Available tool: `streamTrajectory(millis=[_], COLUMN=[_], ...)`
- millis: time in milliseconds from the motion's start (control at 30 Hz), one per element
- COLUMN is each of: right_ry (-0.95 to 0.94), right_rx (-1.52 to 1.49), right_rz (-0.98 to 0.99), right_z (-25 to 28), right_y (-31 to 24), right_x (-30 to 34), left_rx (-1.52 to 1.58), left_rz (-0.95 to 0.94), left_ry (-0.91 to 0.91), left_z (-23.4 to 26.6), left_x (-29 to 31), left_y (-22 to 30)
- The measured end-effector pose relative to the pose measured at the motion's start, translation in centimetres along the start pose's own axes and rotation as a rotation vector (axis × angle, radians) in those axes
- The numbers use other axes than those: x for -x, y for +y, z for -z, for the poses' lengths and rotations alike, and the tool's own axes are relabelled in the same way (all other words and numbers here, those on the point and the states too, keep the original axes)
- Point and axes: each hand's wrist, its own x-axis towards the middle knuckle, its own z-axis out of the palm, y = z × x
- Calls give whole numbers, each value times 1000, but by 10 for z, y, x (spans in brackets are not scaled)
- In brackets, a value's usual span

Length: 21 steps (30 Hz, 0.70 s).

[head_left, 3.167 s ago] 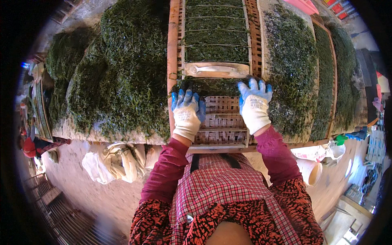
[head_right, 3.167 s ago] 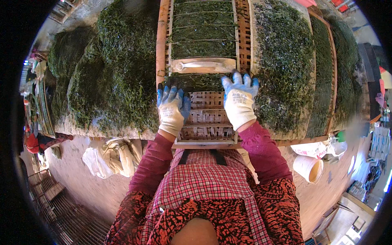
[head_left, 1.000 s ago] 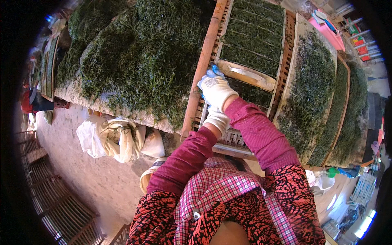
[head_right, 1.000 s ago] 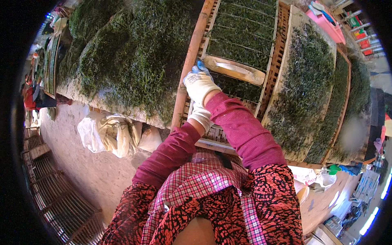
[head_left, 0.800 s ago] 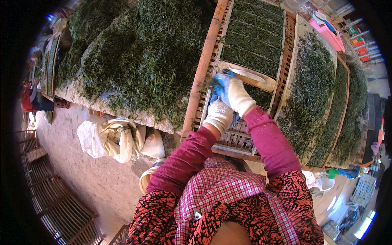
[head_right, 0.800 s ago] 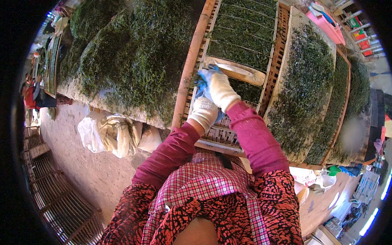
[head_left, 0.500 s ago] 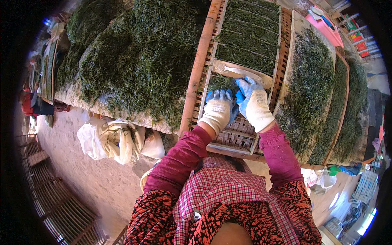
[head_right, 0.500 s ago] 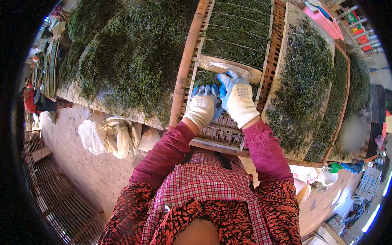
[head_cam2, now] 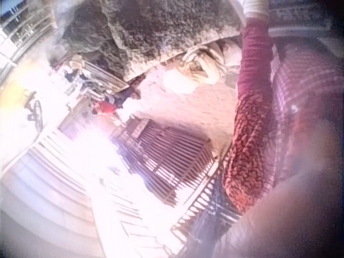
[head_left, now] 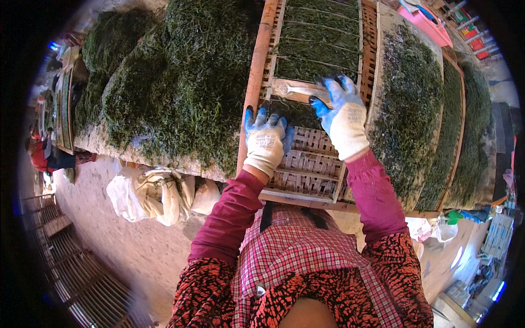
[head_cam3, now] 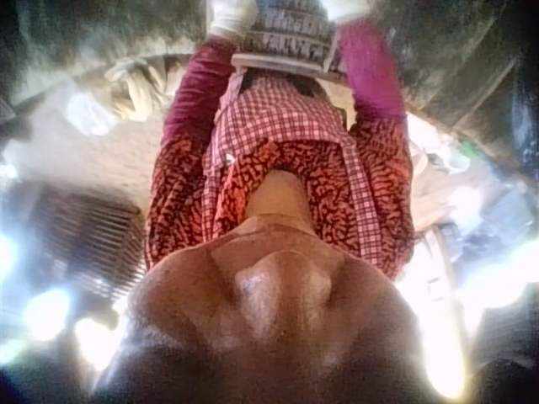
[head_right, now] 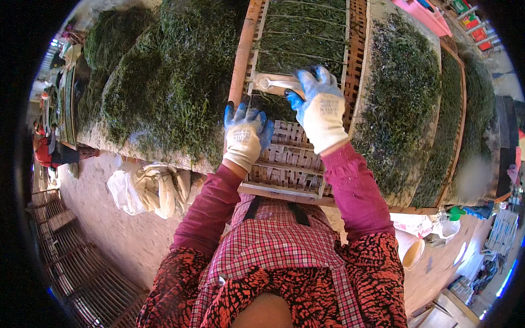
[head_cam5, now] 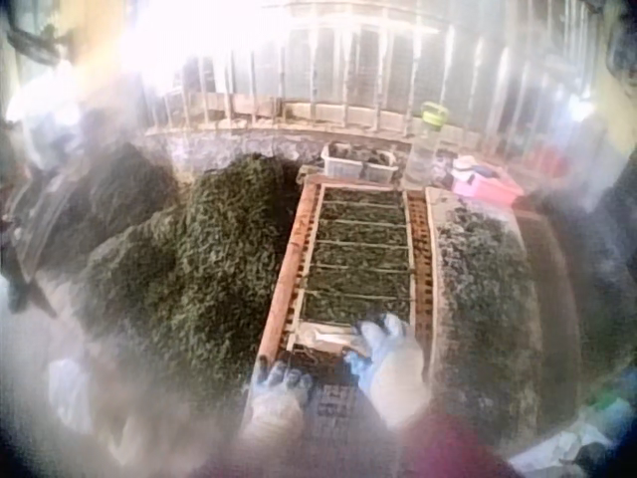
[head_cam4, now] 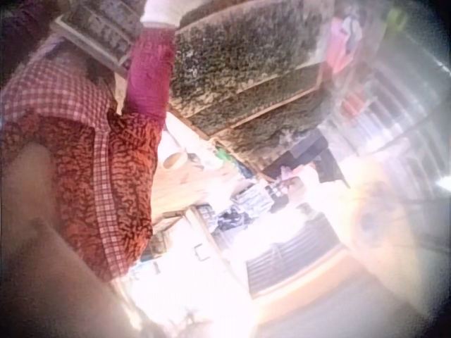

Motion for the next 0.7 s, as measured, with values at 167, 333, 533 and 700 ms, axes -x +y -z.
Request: streamTrajectory(millis=[167,333,533,700], right_ry=[-306,-401,-201,-182], right_rx=[-49,-139,-27,-281], right_rz=[-25,-60,72,330], right_z=[0,-12,-15,-39], right_y=[7,7,-12,-87], right_x=[-16,15,8,1], left_rx=[73,96,126,96], left_rz=[18,79,157,305], left_ry=[58,168,218,133], left_z=[16,16,29,43], left_x=[-3,20,45,74], left_y=[2,-13,-33,-70])
